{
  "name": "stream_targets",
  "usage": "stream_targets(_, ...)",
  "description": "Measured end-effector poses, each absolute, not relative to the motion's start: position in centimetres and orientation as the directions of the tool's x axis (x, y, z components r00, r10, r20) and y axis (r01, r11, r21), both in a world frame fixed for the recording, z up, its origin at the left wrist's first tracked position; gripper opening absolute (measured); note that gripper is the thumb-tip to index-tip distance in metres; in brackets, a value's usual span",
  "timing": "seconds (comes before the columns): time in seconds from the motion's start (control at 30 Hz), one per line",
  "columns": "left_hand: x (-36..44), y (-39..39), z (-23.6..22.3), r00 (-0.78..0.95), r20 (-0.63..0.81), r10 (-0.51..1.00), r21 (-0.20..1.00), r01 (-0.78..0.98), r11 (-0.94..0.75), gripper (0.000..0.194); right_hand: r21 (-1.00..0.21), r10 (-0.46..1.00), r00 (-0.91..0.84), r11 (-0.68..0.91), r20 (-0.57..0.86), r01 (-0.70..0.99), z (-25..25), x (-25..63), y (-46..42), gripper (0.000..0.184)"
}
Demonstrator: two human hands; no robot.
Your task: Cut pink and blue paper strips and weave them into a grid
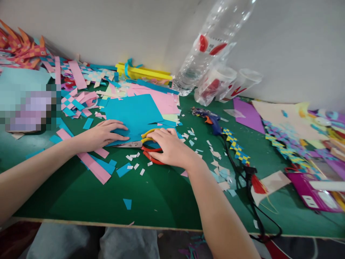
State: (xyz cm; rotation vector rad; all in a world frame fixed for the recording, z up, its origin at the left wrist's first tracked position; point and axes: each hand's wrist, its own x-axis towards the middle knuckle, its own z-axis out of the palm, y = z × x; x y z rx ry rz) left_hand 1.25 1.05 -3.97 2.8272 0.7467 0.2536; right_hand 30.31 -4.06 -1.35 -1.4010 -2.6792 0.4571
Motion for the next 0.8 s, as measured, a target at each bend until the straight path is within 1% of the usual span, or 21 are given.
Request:
stream_targets(0.33,1.25,1.05,-3.62,0.855,0.081,0.513,0.267,0.477,-0.837,0.038,-0.313,0.813,-0.578,0.534,-0.065,0.786,-1.28,30.08,-4.10,0.038)
stream_targets(0.63,1.36,0.96,-3.41,0.858,0.060,0.511,0.255,0.482,-0.838,0.039,-0.298,0.805,-0.589,0.546,-0.072,0.783,-1.38,29.76,-3.96,0.037)
stream_targets(0.8,1.29,1.07,-3.65,0.856,0.078,0.511,0.262,0.477,-0.839,0.039,-0.291,0.800,-0.597,0.559,-0.056,0.776,-1.43,29.83,-3.99,0.036)
